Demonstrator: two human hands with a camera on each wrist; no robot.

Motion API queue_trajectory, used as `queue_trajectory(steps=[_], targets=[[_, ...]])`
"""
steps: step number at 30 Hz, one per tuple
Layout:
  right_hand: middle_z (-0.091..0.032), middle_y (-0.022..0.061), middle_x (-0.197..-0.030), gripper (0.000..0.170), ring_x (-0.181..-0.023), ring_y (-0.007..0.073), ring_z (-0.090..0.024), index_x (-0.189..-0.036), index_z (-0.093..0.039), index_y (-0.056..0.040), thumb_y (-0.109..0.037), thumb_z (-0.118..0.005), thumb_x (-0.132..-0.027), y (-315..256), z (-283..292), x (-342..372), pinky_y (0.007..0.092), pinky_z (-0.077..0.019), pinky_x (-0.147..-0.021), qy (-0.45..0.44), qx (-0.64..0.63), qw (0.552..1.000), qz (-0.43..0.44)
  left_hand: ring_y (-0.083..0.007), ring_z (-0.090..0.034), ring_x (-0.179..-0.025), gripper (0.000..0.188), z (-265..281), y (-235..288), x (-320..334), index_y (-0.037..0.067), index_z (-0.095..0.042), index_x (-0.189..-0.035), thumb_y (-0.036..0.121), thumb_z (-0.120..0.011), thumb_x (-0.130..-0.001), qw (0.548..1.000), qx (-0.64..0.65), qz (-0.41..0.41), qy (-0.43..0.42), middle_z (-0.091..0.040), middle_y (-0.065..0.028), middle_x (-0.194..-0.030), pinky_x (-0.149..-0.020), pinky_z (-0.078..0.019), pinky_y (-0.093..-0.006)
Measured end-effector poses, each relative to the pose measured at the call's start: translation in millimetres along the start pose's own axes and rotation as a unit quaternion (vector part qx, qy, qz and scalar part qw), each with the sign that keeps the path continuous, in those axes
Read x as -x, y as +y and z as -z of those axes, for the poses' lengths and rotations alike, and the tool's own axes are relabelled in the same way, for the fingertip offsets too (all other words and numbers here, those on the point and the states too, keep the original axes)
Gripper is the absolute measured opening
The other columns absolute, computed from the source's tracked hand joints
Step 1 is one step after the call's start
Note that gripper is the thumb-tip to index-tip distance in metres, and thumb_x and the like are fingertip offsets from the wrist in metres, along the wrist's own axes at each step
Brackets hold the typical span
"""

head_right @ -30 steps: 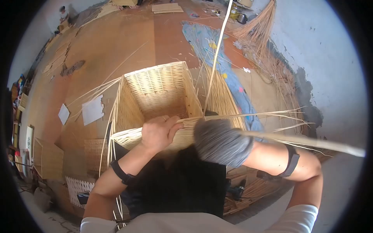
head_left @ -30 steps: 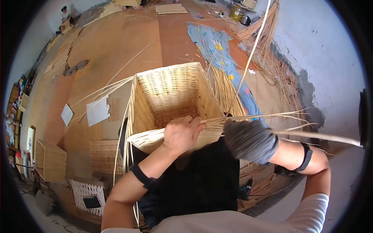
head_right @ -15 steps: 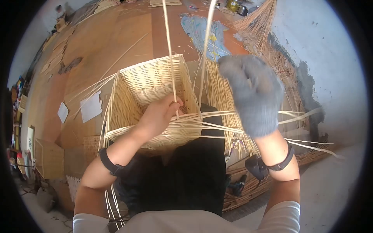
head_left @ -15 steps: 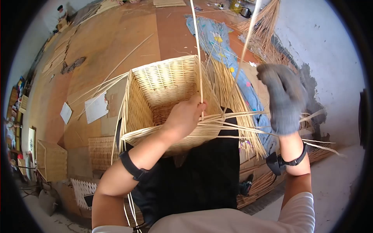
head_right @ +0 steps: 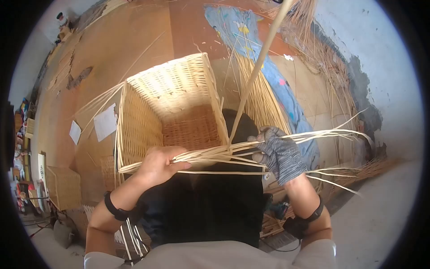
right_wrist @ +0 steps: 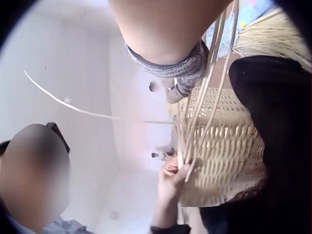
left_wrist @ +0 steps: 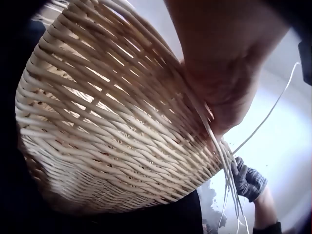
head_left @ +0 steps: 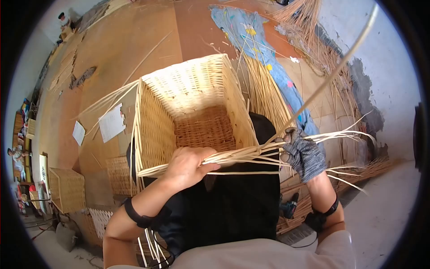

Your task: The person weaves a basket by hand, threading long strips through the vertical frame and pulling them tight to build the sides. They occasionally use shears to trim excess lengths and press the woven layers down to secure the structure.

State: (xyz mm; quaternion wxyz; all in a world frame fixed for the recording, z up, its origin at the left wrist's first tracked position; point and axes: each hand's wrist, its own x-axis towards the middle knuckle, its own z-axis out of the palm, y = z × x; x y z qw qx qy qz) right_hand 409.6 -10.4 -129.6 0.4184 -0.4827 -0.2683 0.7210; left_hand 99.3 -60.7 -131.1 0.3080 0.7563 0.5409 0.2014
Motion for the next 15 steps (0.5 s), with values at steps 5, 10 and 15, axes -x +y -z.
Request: queue_trajectory(steps=[5, 10, 15], targets=[[-0.061, 0.0076, -0.090, 0.027, -0.090, 0.0218, -0.066, -0.111, -0.052, -0.0003, -0.018, -0.057, -0.091, 10.7, 6.0, -2.6, 0.0317, -0.0599, -0.061, 0.022, 0.010, 0.999, -0.029, -0.0317, -0.063, -0.075, 0.025, -32.1, -7.9, 8.1, 0.009, -0.064, -0.096, 0.026, -0.069, -0.078, 0.999, 0.015, -0.026, 0.036, -0.064, -0.0118, -0.080, -0.065, -0.0491, -0.0397], [-0.065, 0.0114, -0.097, 0.029, -0.079, 0.0185, -0.066, -0.111, -0.054, -0.0001, -0.020, -0.056, -0.091, 20.8, 15.6, -1.7, 0.0290, -0.0587, -0.058, 0.035, 0.033, 0.998, -0.038, -0.0262, -0.063, -0.083, 0.034, -48.6, 19.7, -15.8, 0.008, -0.063, -0.108, 0.015, -0.072, -0.076, 0.988, 0.089, -0.102, 0.079, -0.065, -0.0122, -0.095, -0.068, -0.0512, -0.0330], [-0.065, 0.0105, -0.095, 0.030, -0.076, 0.0171, -0.065, -0.111, -0.054, 0.0001, -0.022, -0.057, -0.091, 24.2, 18.5, -9.0, 0.0281, -0.0582, -0.057, 0.052, 0.039, 0.996, -0.062, -0.0205, -0.063, -0.073, 0.018, -73.1, 29.6, -42.7, 0.007, -0.070, -0.093, 0.007, -0.072, -0.075, 0.976, 0.146, -0.109, 0.121, -0.066, -0.0075, -0.085, -0.062, -0.0495, -0.0288]])
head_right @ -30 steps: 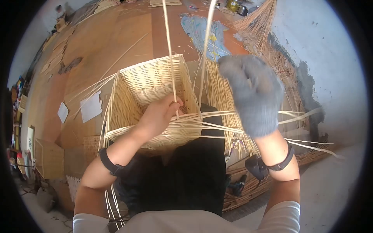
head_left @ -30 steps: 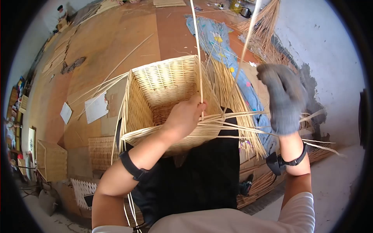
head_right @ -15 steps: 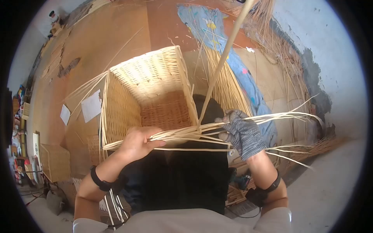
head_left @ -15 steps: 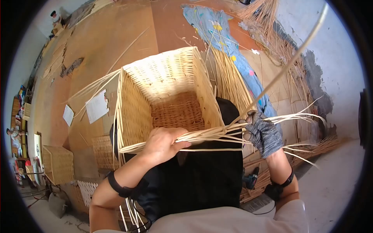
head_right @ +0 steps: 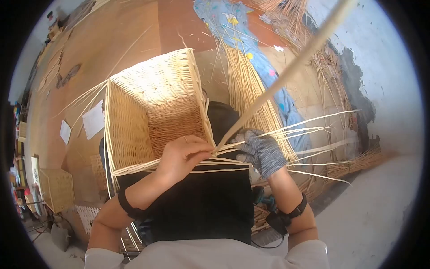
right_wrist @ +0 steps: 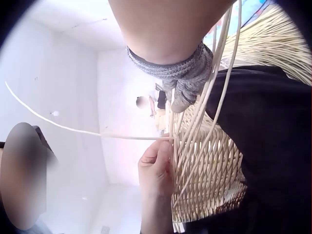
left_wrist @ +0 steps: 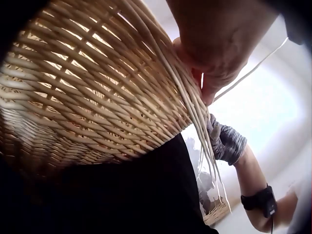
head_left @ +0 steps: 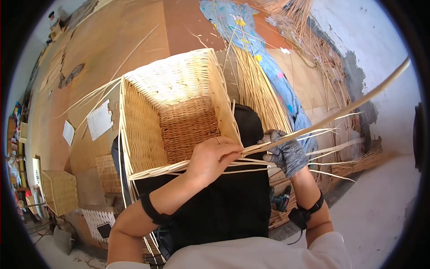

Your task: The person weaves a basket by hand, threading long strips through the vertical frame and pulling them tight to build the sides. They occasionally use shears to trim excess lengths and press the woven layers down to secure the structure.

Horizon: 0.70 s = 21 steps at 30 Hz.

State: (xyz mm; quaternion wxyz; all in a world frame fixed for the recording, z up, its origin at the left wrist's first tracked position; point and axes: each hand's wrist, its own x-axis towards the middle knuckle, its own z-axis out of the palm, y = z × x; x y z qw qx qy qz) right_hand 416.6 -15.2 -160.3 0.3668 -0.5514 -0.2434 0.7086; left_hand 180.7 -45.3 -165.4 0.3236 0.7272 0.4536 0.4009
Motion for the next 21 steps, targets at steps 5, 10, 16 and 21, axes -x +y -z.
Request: queue_trajectory(steps=[5, 10, 16, 21], targets=[[-0.061, 0.0114, -0.094, 0.023, -0.077, 0.0187, -0.065, -0.108, -0.053, 0.0025, -0.012, -0.057, -0.090, 0.3, -2.1, 0.6, 0.0299, -0.0606, -0.060, -0.023, -0.033, 0.999, 0.010, -0.0179, -0.062, -0.069, 0.009, -6.2, 2.1, -2.5, 0.009, -0.071, -0.084, 0.008, -0.072, -0.074, 0.999, -0.013, 0.051, -0.012, -0.065, -0.0040, -0.076, -0.058, -0.0472, -0.0280], [-0.062, 0.0082, -0.091, 0.038, -0.079, 0.0195, -0.065, -0.108, -0.053, 0.0022, -0.025, -0.065, -0.085, 12.4, 3.3, -3.0, 0.0269, -0.0572, -0.052, -0.040, 0.149, 0.977, 0.145, -0.0193, -0.060, -0.067, 0.007, -11.9, 2.7, -3.5, 0.011, -0.070, -0.081, 0.015, -0.071, -0.076, 0.996, -0.088, 0.015, 0.003, -0.063, -0.0018, -0.074, -0.056, -0.0464, -0.0299], [-0.062, 0.0106, -0.080, 0.015, -0.065, 0.0166, -0.063, -0.090, -0.064, 0.0049, -0.009, -0.060, -0.086, 8.5, -27.5, 56.6, 0.0253, -0.0536, -0.057, 0.010, 0.251, 0.931, 0.263, -0.0204, -0.060, -0.070, 0.009, -11.0, 1.6, 4.4, 0.013, -0.068, -0.084, 0.018, -0.068, -0.078, 0.993, -0.114, -0.014, 0.013, -0.062, -0.0007, -0.079, -0.060, -0.0483, -0.0325], [-0.065, 0.0115, -0.080, 0.021, -0.071, 0.0193, -0.066, -0.097, -0.061, 0.0050, -0.013, -0.061, -0.087, -68.0, -51.6, 19.1, 0.0249, -0.0553, -0.057, -0.139, 0.440, 0.884, 0.076, -0.0206, -0.062, -0.076, 0.019, -4.1, -0.7, 17.8, 0.010, -0.068, -0.092, 0.015, -0.071, -0.074, 0.994, -0.083, -0.055, 0.037, -0.064, -0.0027, -0.089, -0.064, -0.0515, -0.0304]])
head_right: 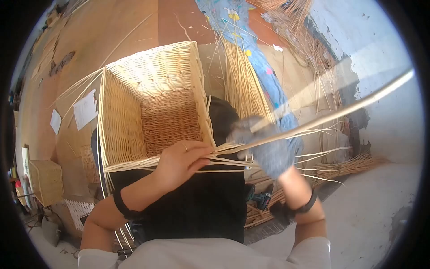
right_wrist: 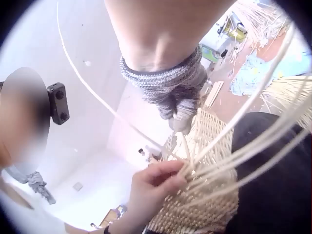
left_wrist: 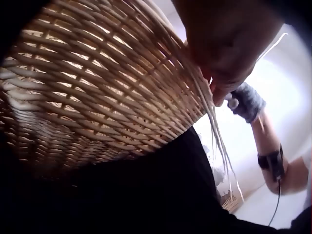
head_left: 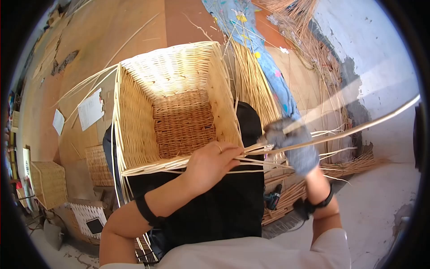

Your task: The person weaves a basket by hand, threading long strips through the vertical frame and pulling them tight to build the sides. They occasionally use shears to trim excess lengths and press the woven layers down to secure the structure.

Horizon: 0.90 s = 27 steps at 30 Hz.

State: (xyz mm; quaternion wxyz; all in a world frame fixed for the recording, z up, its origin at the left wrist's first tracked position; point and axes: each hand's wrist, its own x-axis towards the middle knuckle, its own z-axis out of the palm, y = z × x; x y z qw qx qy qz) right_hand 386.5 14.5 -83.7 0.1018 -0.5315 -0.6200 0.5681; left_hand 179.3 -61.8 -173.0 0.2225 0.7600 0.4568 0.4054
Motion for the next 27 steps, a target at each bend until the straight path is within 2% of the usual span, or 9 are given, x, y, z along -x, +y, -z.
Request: queue_trajectory(steps=[11, 14, 16, 17, 19, 20, 22, 25, 27], targets=[[-0.064, 0.0115, -0.081, 0.023, -0.071, 0.0214, -0.066, -0.097, -0.059, 0.0035, -0.011, -0.067, -0.080, -40.3, -18.1, -112.6, 0.0292, -0.0553, -0.057, -0.285, -0.009, 0.954, -0.090, -0.0206, -0.062, -0.089, 0.026, 15.9, -4.8, -3.2, 0.009, -0.068, -0.095, 0.009, -0.067, -0.068, 0.996, -0.054, -0.030, -0.057, -0.064, -0.0022, -0.102, -0.074, -0.0529, -0.0310], [-0.065, 0.0123, -0.081, 0.021, -0.071, 0.0201, -0.066, -0.095, -0.060, 0.0034, -0.012, -0.065, -0.082, -16.8, -12.9, -115.0, 0.0291, -0.0556, -0.059, -0.254, 0.076, 0.932, 0.249, -0.0225, -0.058, -0.105, 0.030, 63.9, -0.3, -48.0, 0.009, -0.067, -0.099, 0.008, -0.059, -0.070, 0.985, -0.134, -0.112, 0.005, -0.062, -0.0036, -0.112, -0.090, -0.0491, -0.0374], [-0.065, 0.0121, -0.080, 0.020, -0.072, 0.0197, -0.067, -0.094, -0.060, 0.0035, -0.012, -0.064, -0.083, -25.4, -16.8, -111.1, 0.0284, -0.0556, -0.059, -0.253, 0.120, 0.927, 0.249, -0.0220, -0.056, -0.107, 0.029, 85.5, -20.7, -85.8, 0.007, -0.064, -0.102, 0.011, -0.056, -0.075, 0.931, -0.265, -0.251, 0.006, -0.061, -0.0060, -0.107, -0.106, -0.0345, -0.0411], [-0.065, 0.0119, -0.079, 0.020, -0.072, 0.0195, -0.067, -0.094, -0.060, 0.0036, -0.012, -0.064, -0.083, -52.6, -25.1, -101.4, 0.0280, -0.0556, -0.060, -0.261, 0.139, 0.951, 0.093, -0.0201, -0.055, -0.108, 0.025, 98.1, -41.0, -98.8, 0.006, -0.063, -0.100, 0.010, -0.054, -0.078, 0.908, -0.324, -0.264, -0.029, -0.061, -0.0062, -0.102, -0.108, -0.0330, -0.0390], [-0.066, 0.0108, -0.077, 0.019, -0.071, 0.0179, -0.067, -0.094, -0.061, 0.0022, -0.012, -0.065, -0.081, -65.6, -28.0, -91.5, 0.0270, -0.0555, -0.060, -0.240, 0.141, 0.959, -0.049, -0.0208, -0.054, -0.106, 0.018, 168.8, -106.6, -109.8, 0.008, -0.063, -0.097, 0.008, -0.047, -0.087, 0.773, -0.592, -0.226, -0.020, -0.061, -0.0074, -0.101, -0.098, -0.0394, -0.0338], [-0.067, 0.0098, -0.077, 0.019, -0.070, 0.0164, -0.067, -0.093, -0.063, 0.0007, -0.012, -0.065, -0.080, -59.3, -20.7, -87.5, 0.0263, -0.0553, -0.060, -0.218, 0.124, 0.967, -0.034, -0.0249, -0.054, -0.105, 0.031, 227.8, -122.9, -111.1, 0.009, -0.060, -0.113, 0.009, -0.050, -0.084, 0.873, -0.477, -0.094, 0.022, -0.059, -0.0085, -0.108, -0.094, -0.0419, -0.0345], [-0.068, 0.0087, -0.077, 0.018, -0.071, 0.0148, -0.067, -0.094, -0.064, -0.0002, -0.013, -0.066, -0.080, -57.7, -11.2, -78.2, 0.0257, -0.0552, -0.060, -0.171, 0.101, 0.979, -0.056, -0.0271, -0.054, -0.106, 0.032, 310.1, -99.6, -94.1, 0.002, -0.058, -0.114, 0.016, -0.039, -0.094, 0.870, -0.420, 0.222, 0.136, -0.059, -0.0137, -0.113, -0.094, -0.0404, -0.0338], [-0.068, 0.0091, -0.079, 0.018, -0.073, 0.0155, -0.067, -0.095, -0.063, 0.0008, -0.012, -0.065, -0.083, -30.5, 3.7, -66.4, 0.0264, -0.0554, -0.061, -0.145, 0.011, 0.989, -0.007, -0.0232, -0.049, -0.120, 0.043, 476.4, -178.8, 14.3, -0.001, -0.044, -0.132, 0.026, -0.034, -0.099, 0.889, -0.253, 0.237, 0.300, -0.054, -0.0135, -0.128, -0.101, -0.0359, -0.0317], [-0.067, 0.0102, -0.082, 0.017, -0.073, 0.0166, -0.067, -0.097, -0.063, 0.0016, -0.009, -0.064, -0.084, -25.2, 5.9, -60.1, 0.0270, -0.0556, -0.063, -0.132, -0.031, 0.991, 0.006, -0.0220, -0.050, -0.121, 0.041, 526.2, -188.9, 90.2, -0.001, -0.040, -0.134, 0.021, -0.032, -0.101, 0.819, -0.447, 0.270, 0.239, -0.052, -0.0137, -0.130, -0.101, -0.0369, -0.0300]])
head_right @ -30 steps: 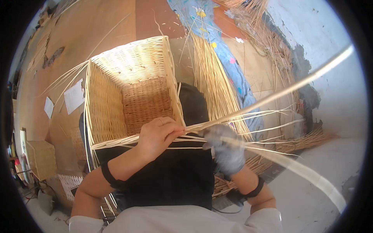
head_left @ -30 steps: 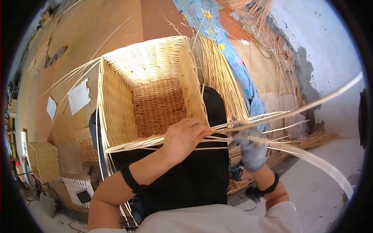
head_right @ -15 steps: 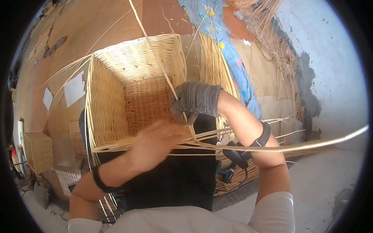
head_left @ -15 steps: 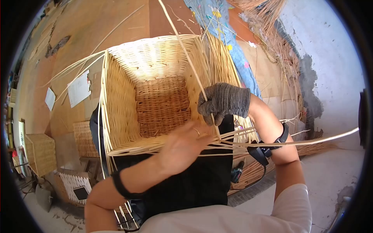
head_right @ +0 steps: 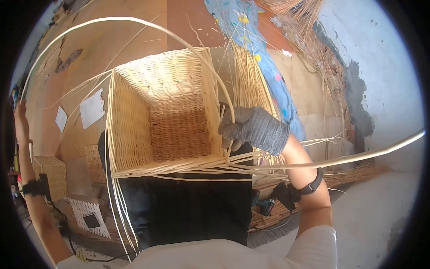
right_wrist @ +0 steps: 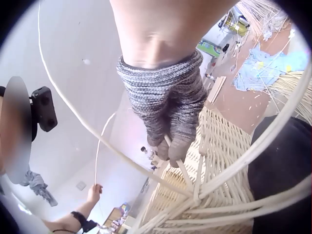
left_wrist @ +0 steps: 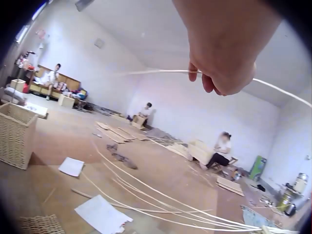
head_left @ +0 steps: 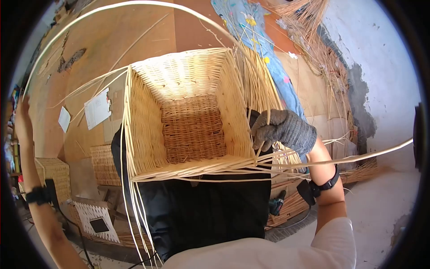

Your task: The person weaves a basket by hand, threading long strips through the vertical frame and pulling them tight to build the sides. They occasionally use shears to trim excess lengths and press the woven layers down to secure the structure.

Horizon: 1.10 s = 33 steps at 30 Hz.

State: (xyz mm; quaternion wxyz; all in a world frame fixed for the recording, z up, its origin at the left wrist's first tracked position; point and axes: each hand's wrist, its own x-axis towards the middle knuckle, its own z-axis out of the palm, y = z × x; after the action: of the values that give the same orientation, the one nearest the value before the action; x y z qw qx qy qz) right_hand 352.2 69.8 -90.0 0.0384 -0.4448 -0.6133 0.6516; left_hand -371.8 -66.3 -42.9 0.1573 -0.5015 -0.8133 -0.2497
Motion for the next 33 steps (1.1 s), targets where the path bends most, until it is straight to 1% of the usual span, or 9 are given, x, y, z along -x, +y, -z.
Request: queue_trajectory(steps=[7, 10, 16, 20, 21, 23, 26, 30, 33], targets=[[-0.066, 0.0098, -0.090, 0.020, -0.080, 0.0173, -0.066, -0.098, -0.062, 0.0033, -0.007, -0.066, -0.081, 11.9, 1.0, 12.1, 0.0262, -0.0542, -0.067, -0.005, -0.070, 0.995, 0.069, -0.0149, -0.050, -0.075, 0.040, -16.0, -42.4, 59.3, 0.000, -0.058, -0.109, 0.034, -0.039, -0.099, 0.998, 0.006, 0.060, 0.021, -0.053, -0.0047, -0.079, -0.073, -0.0415, -0.0259], [-0.066, 0.0099, -0.091, 0.020, -0.079, 0.0171, -0.066, -0.097, -0.063, 0.0035, -0.009, -0.066, -0.081, 15.0, 1.9, 16.7, 0.0263, -0.0531, -0.068, 0.013, -0.048, 0.994, 0.102, -0.0167, -0.052, -0.075, 0.039, -5.1, 31.3, 47.5, 0.001, -0.055, -0.118, 0.030, -0.037, -0.099, 0.992, -0.076, 0.082, -0.059, -0.056, -0.0051, -0.078, -0.074, -0.0427, -0.0288], [-0.066, 0.0083, -0.088, 0.020, -0.073, 0.0133, -0.064, -0.099, -0.065, 0.0034, -0.009, -0.063, -0.084, 19.9, -9.9, 28.9, 0.0245, -0.0521, -0.067, 0.156, 0.036, 0.979, 0.128, -0.0216, -0.050, -0.106, 0.033, 18.5, 152.1, 12.5, 0.004, -0.051, -0.124, 0.010, -0.047, -0.092, 0.933, -0.179, -0.219, 0.221, -0.055, -0.0109, -0.112, -0.088, -0.0439, -0.0343], [-0.066, 0.0121, -0.081, 0.023, -0.071, 0.0173, -0.065, -0.103, -0.063, 0.0053, -0.007, -0.062, -0.084, 51.9, -5.0, 36.5, 0.0273, -0.0552, -0.066, 0.204, -0.056, 0.955, 0.208, -0.0201, -0.045, -0.123, 0.046, -1.2, 353.6, 147.0, 0.002, -0.054, -0.124, -0.011, -0.057, -0.079, 0.952, 0.277, -0.085, -0.098, -0.049, -0.0089, -0.132, -0.095, -0.0451, -0.0374], [-0.066, 0.0144, -0.083, 0.021, -0.072, 0.0198, -0.067, -0.100, -0.063, 0.0062, -0.006, -0.064, -0.083, 68.9, 0.8, 37.3, 0.0278, -0.0564, -0.063, 0.210, -0.100, 0.948, 0.218, -0.0202, -0.059, -0.101, 0.031, -26.2, 369.2, 176.1, 0.003, -0.063, -0.110, -0.006, -0.060, -0.080, 0.840, 0.458, -0.180, -0.229, -0.058, -0.0083, -0.118, -0.086, -0.0505, -0.0343], [-0.065, 0.0158, -0.084, 0.021, -0.074, 0.0227, -0.068, -0.099, -0.061, 0.0066, -0.006, -0.065, -0.082, 87.1, 0.7, 37.4, 0.0280, -0.0575, -0.061, 0.205, -0.163, 0.938, 0.227, -0.0257, -0.063, -0.084, 0.022, -46.8, 424.7, 218.9, 0.008, -0.066, -0.099, 0.014, -0.069, -0.078, 0.831, 0.386, -0.269, -0.295, -0.064, -0.0100, -0.088, -0.073, -0.0529, -0.0341], [-0.063, 0.0123, -0.082, 0.026, -0.080, 0.0219, -0.067, -0.109, -0.057, 0.0040, -0.016, -0.051, -0.094, 97.3, -7.7, 47.3, 0.0288, -0.0572, -0.071, 0.282, 0.080, 0.948, 0.126, -0.0242, -0.061, -0.079, 0.028, -79.6, 454.6, 270.9, 0.008, -0.066, -0.103, 0.014, -0.071, -0.077, 0.800, 0.421, -0.265, -0.334, -0.063, -0.0074, -0.090, -0.067, -0.0503, -0.0337], [-0.065, 0.0138, -0.095, 0.036, -0.082, 0.0180, -0.067, -0.107, -0.056, 0.0065, -0.023, -0.064, -0.088, 81.2, 18.3, 34.6, 0.0257, -0.0567, -0.066, 0.072, -0.290, 0.954, -0.009, -0.0210, -0.059, -0.079, 0.032, -105.8, 457.1, 291.8, 0.008, -0.066, -0.103, 0.013, -0.072, -0.073, 0.805, 0.414, -0.341, -0.252, -0.061, -0.0047, -0.090, -0.066, -0.0490, -0.0319], [-0.066, 0.0153, -0.094, 0.035, -0.083, 0.0206, -0.066, -0.107, -0.055, 0.0079, -0.016, -0.066, -0.085, 61.4, 35.8, -4.1, 0.0248, -0.0566, -0.066, -0.053, -0.206, 0.977, -0.035, -0.0197, -0.058, -0.082, 0.032, -111.1, 457.3, 296.5, 0.006, -0.066, -0.102, 0.014, -0.071, -0.071, 0.800, 0.385, -0.416, -0.197, -0.060, -0.0037, -0.092, -0.066, -0.0484, -0.0309]])
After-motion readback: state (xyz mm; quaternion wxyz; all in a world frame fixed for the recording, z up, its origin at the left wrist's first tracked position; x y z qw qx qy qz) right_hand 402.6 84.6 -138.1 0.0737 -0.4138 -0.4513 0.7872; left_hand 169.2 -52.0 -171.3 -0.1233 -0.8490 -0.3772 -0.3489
